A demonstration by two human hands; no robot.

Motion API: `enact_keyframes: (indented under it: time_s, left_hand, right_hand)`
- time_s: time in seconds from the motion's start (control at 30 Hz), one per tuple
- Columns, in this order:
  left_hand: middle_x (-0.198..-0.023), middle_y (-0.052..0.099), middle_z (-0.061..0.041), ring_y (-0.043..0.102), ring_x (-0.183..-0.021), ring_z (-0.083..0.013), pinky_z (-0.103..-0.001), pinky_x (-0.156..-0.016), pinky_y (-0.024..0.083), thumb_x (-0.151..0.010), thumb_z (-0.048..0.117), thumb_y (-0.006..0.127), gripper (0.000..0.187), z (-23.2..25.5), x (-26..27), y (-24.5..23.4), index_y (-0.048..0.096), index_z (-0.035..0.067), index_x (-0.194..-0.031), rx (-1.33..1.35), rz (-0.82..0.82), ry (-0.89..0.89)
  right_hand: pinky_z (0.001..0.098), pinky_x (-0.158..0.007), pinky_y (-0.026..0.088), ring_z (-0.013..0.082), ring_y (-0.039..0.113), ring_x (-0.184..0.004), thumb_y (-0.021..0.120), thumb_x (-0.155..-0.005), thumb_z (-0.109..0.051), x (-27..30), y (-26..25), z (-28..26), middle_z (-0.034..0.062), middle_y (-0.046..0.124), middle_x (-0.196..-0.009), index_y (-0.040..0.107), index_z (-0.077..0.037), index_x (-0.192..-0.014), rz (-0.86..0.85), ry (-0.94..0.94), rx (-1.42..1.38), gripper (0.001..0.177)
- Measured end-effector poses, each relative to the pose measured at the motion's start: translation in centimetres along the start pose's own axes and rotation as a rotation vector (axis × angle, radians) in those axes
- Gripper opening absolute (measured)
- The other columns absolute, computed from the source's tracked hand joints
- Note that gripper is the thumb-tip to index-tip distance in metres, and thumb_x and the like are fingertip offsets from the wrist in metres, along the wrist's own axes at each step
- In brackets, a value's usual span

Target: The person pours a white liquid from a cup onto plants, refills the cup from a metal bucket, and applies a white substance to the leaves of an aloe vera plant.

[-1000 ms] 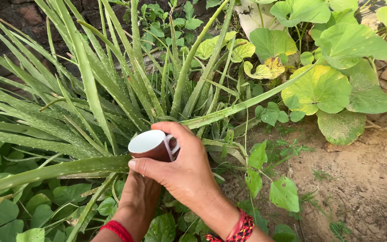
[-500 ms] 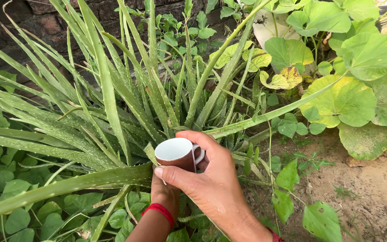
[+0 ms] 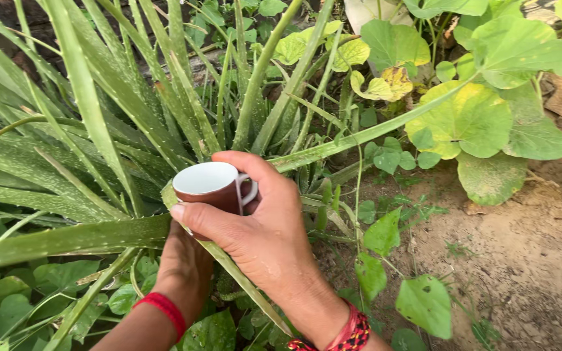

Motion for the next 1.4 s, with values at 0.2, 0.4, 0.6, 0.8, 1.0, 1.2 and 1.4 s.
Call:
enact_keyframes:
  time_s: [0.2, 0.4, 0.6, 0.8, 1.0, 1.2, 1.4]
  left_hand:
    - [-0.168, 0.020, -0.028, 0.016, -0.154, -0.0507, -0.068, -0.122, 0.009, -0.108, 0.030, 0.047, 0.067, -0.3, 0.8, -0.1, 0.025, -0.003, -0.162, -0.009, -0.180, 0.147]
    - [-0.166, 0.013, -0.032, 0.012, -0.151, -0.0526, -0.067, -0.117, 0.012, -0.109, 0.024, 0.044, 0.065, 0.0, 1.9, 0.5, 0.019, -0.006, -0.161, -0.035, 0.020, 0.059]
    - [-0.170, 0.012, -0.026, 0.009, -0.155, -0.0482, -0.064, -0.121, 0.013, -0.109, 0.032, 0.046, 0.070, -2.6, 7.1, -1.7, 0.020, -0.004, -0.163, 0.002, -0.121, 0.088]
    - [-0.169, 0.009, -0.028, 0.011, -0.153, -0.0511, -0.065, -0.119, 0.013, -0.110, 0.030, 0.049, 0.073, -2.8, 7.9, -3.2, 0.016, -0.008, -0.162, -0.027, -0.138, 0.098]
    - [-0.168, 0.017, -0.031, 0.017, -0.153, -0.0531, -0.063, -0.122, 0.016, -0.105, 0.034, 0.052, 0.077, -3.7, 11.7, -3.6, 0.021, -0.009, -0.160, -0.093, -0.162, 0.116]
    - [-0.164, 0.022, -0.036, 0.021, -0.150, -0.0528, -0.059, -0.120, 0.020, -0.103, 0.036, 0.052, 0.066, -5.0, 14.1, -3.5, 0.038, -0.008, -0.150, -0.025, -0.044, 0.002]
    - [-0.164, 0.019, -0.031, 0.017, -0.149, -0.0532, -0.065, -0.118, 0.015, -0.108, 0.034, 0.049, 0.070, -3.5, 12.5, -3.7, 0.024, -0.009, -0.158, 0.031, -0.083, 0.002]
  right_hand:
    - [0.0287, -0.082, 0.062, 0.0136, 0.074, -0.093, 0.086, -0.071, -0.014, 0.3, 0.6, -0.3, 0.0091, 0.076, -0.104, 0.064, 0.003, -0.126, 0.028, -0.010, 0.044, 0.061]
    - [0.0294, -0.089, 0.060, 0.0149, 0.073, -0.100, 0.087, -0.070, -0.021, 0.7, 1.2, -0.5, 0.0096, 0.075, -0.110, 0.064, 0.002, -0.129, 0.032, -0.065, 0.109, 0.068]
    - [0.0300, -0.089, 0.059, 0.0149, 0.072, -0.102, 0.087, -0.068, -0.028, 1.6, 0.8, -1.3, 0.0085, 0.072, -0.114, 0.066, 0.000, -0.127, 0.043, -0.104, 0.239, 0.069]
    - [0.0300, -0.090, 0.059, 0.0148, 0.072, -0.102, 0.087, -0.068, -0.028, 1.7, 0.6, -0.9, 0.0071, 0.070, -0.113, 0.067, -0.001, -0.125, 0.052, -0.135, 0.282, 0.067]
    - [0.0298, -0.087, 0.059, 0.0143, 0.071, -0.099, 0.088, -0.068, -0.028, 2.2, 1.2, -1.1, 0.0076, 0.071, -0.111, 0.067, 0.000, -0.123, 0.035, -0.143, 0.246, 0.066]
    - [0.0298, -0.086, 0.059, 0.0145, 0.070, -0.099, 0.089, -0.067, -0.029, 2.6, 1.9, -1.9, 0.0080, 0.070, -0.113, 0.066, 0.000, -0.124, 0.030, -0.188, 0.302, 0.068]
    - [0.0297, -0.085, 0.058, 0.0143, 0.071, -0.098, 0.090, -0.067, -0.027, 2.8, 2.2, -2.2, 0.0078, 0.072, -0.111, 0.068, 0.000, -0.123, 0.024, -0.212, 0.357, 0.066]
Point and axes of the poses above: each hand's wrist, its own x-axis away from the middle knuckle, its own y-axis out of the palm, z = x × y, the point moved 3 cm from there along -x, towards the middle knuckle
